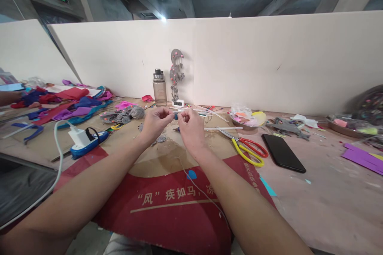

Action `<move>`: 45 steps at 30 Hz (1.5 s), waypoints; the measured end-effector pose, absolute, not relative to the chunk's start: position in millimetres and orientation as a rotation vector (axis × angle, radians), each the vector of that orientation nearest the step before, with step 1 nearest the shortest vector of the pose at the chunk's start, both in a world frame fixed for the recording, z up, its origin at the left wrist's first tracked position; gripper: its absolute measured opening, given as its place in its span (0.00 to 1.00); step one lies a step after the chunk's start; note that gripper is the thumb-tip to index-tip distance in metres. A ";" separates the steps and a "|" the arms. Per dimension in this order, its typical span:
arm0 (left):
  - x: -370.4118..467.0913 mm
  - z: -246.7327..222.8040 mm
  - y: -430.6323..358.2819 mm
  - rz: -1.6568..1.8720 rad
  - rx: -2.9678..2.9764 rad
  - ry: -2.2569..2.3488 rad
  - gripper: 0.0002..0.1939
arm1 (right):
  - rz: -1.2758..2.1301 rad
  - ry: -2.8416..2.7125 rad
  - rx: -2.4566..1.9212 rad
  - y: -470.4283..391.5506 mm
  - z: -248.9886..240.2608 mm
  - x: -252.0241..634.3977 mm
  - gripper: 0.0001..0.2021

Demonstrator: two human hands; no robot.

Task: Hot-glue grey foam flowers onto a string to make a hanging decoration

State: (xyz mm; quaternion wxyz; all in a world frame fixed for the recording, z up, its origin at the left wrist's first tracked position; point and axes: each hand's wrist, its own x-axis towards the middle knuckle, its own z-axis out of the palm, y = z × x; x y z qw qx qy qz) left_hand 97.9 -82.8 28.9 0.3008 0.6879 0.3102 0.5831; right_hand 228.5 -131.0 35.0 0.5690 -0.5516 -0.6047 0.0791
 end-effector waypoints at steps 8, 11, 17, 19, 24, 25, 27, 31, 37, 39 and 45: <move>96.8 31.7 -86.6 1.449 1.771 0.815 0.08 | 0.132 -1.406 -1.304 -128.8 32.9 229.4 0.07; 96.7 31.7 -85.9 1.410 1.744 0.773 0.08 | 0.181 -1.408 -1.302 -129.8 34.3 230.1 0.07; 91.9 31.5 -78.9 1.206 1.771 0.721 0.09 | 0.330 -1.447 -1.323 -127.9 34.4 237.6 0.08; 88.5 33.2 -76.1 1.100 1.816 0.758 0.10 | 0.319 -1.463 -1.358 -126.2 32.5 241.9 0.07; 84.8 37.6 -75.3 1.013 1.864 0.829 0.14 | 0.185 -1.541 -1.410 -125.2 29.5 248.5 0.06; 85.3 37.4 -76.0 1.010 1.886 0.851 0.14 | 0.161 -1.559 -1.420 -125.8 29.9 248.4 0.06; 87.2 36.0 -77.4 1.009 1.958 0.883 0.14 | 0.110 -1.602 -1.439 -127.4 30.9 247.3 0.05; 90.4 32.0 -80.0 1.040 2.102 0.908 0.11 | -0.026 -1.684 -1.446 -129.6 30.3 244.1 0.05; 89.5 32.6 -80.8 1.189 2.024 0.960 0.07 | 0.056 -1.709 -1.401 -130.0 22.7 238.1 0.07; 88.0 34.0 -77.5 1.250 1.936 0.944 0.06 | 0.091 -1.715 -1.376 -131.3 22.2 236.2 0.08; 71.9 31.1 -49.0 1.433 1.670 0.966 0.09 | 0.289 -1.742 -1.348 -140.8 28.8 232.4 0.10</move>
